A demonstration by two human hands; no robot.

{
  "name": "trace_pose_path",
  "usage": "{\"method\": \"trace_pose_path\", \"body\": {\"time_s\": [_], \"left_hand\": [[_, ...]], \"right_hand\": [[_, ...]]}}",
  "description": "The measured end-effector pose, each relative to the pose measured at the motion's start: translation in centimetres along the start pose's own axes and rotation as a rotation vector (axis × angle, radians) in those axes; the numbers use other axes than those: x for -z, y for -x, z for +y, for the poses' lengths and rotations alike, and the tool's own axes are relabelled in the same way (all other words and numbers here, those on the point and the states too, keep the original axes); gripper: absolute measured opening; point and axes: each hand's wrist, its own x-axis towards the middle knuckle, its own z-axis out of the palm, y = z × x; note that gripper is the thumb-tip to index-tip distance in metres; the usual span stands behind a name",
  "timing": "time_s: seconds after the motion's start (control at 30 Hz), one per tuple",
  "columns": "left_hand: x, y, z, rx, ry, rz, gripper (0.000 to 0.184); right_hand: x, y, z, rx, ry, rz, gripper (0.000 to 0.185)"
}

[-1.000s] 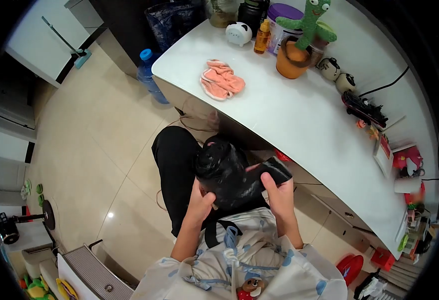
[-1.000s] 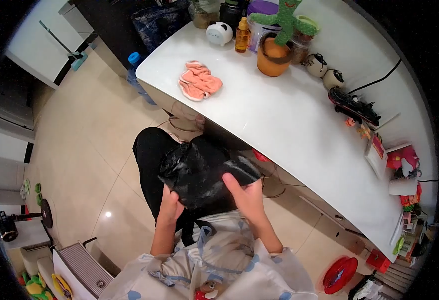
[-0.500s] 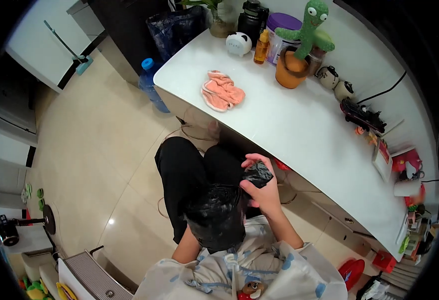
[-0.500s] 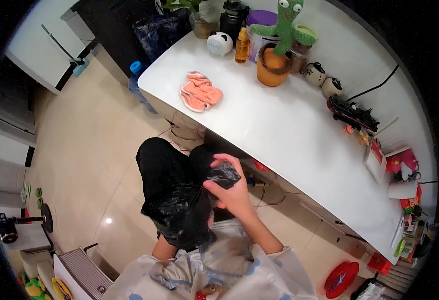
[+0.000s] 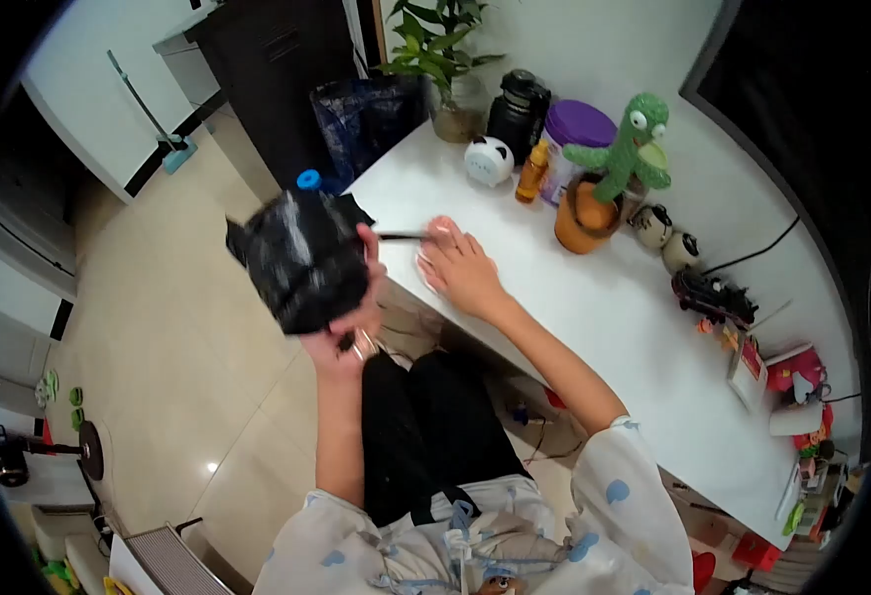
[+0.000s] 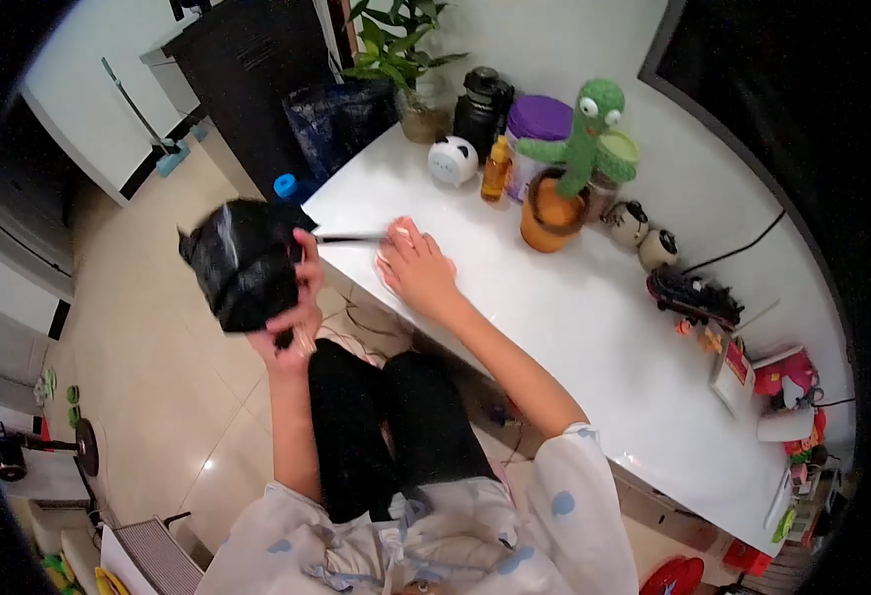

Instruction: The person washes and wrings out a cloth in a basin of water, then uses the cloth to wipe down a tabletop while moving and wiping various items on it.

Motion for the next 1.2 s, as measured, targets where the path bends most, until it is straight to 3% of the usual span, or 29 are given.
{"method": "trace_pose_path", "body": {"time_s": [0.03,0.1,0.23,0.3,0.4,0.47,0.5,0.57,0.63,0.7,0.77,0.8,0.87,0.93,0.97,1.03,1.1,1.2], "left_hand": [[-0.7,-1.7,1.2,-0.023,-0.013,0.009,0.074],[-0.9,-4.8,4.1,-0.059,-0.133,-0.052,0.078],[0.5,-8.4,9.1,-0.252,-0.38,-0.024,0.081],[1.6,-8.5,10.3,-0.401,-0.528,0.15,0.082],[2.6,-8.3,10.9,-0.425,-0.525,-0.005,0.078],[1.5,-7.9,10.7,-0.467,-0.478,0.006,0.078],[0.7,-7.7,10.7,-0.505,-0.609,0.029,0.078],[0.2,-7.3,11.3,-0.54,-0.743,0.069,0.079],[0.2,-7.5,11.7,-0.536,-0.655,0.022,0.078],[-0.5,-8.0,12.0,-0.518,-0.604,0.013,0.078],[-1.2,-8.3,12.3,-0.629,-0.724,0.08,0.078],[-1.1,-8.2,12.7,-0.649,-0.811,0.066,0.077],[-0.7,-7.6,13.3,-0.652,-0.766,0.032,0.077],[-0.6,-7.3,13.6,-0.658,-0.708,-0.005,0.08],[-0.9,-7.0,13.6,-0.678,-0.735,0.036,0.08],[-1.4,-6.8,13.3,-0.699,-0.759,0.067,0.081],[-1.8,-7.0,12.7,-0.718,-0.834,0.111,0.079],[-2.6,-7.0,11.9,-0.696,-0.863,0.152,0.08]], "right_hand": [[-0.2,-0.9,0.0,-0.065,-0.105,0.015,0.044],[-0.3,-2.4,0.6,-0.294,-0.213,-0.115,0.044],[-4.2,-6.5,3.2,-0.359,-0.181,0.014,0.05],[-7.7,-9.8,5.5,-0.327,-0.072,0.125,0.045],[-12.7,-15.1,8.7,-0.416,-0.003,0.11,0.039],[-15.1,-17.2,9.0,-0.383,0.082,0.16,0.033],[-16.2,-17.5,8.7,-0.353,0.17,0.223,0.029],[-14.5,-17.3,6.6,-0.301,0.043,0.188,0.025],[-11.8,-15.9,3.5,-0.07,-0.25,0.071,0.029],[-12.0,-11.8,0.6,-0.095,-0.442,-0.202,0.031],[-7.0,-9.0,-1.8,0.122,-0.601,-0.093,0.033],[-6.5,-8.9,-1.2,0.117,-0.611,-0.091,0.033],[-6.2,-9.0,0.5,0.337,-0.578,-0.072,0.049],[-7.4,-11.9,2.1,0.19,-0.605,-0.152,0.044],[-7.0,-12.9,2.2,-0.017,-0.371,-0.126,0.035],[-10.9,-14.5,2.1,-0.028,-0.312,0.001,0.036],[-12.5,-15.5,0.7,-0.047,-0.142,-0.032,0.039],[-9.9,-12.2,-1.9,0.103,-0.232,-0.213,0.041]]}}
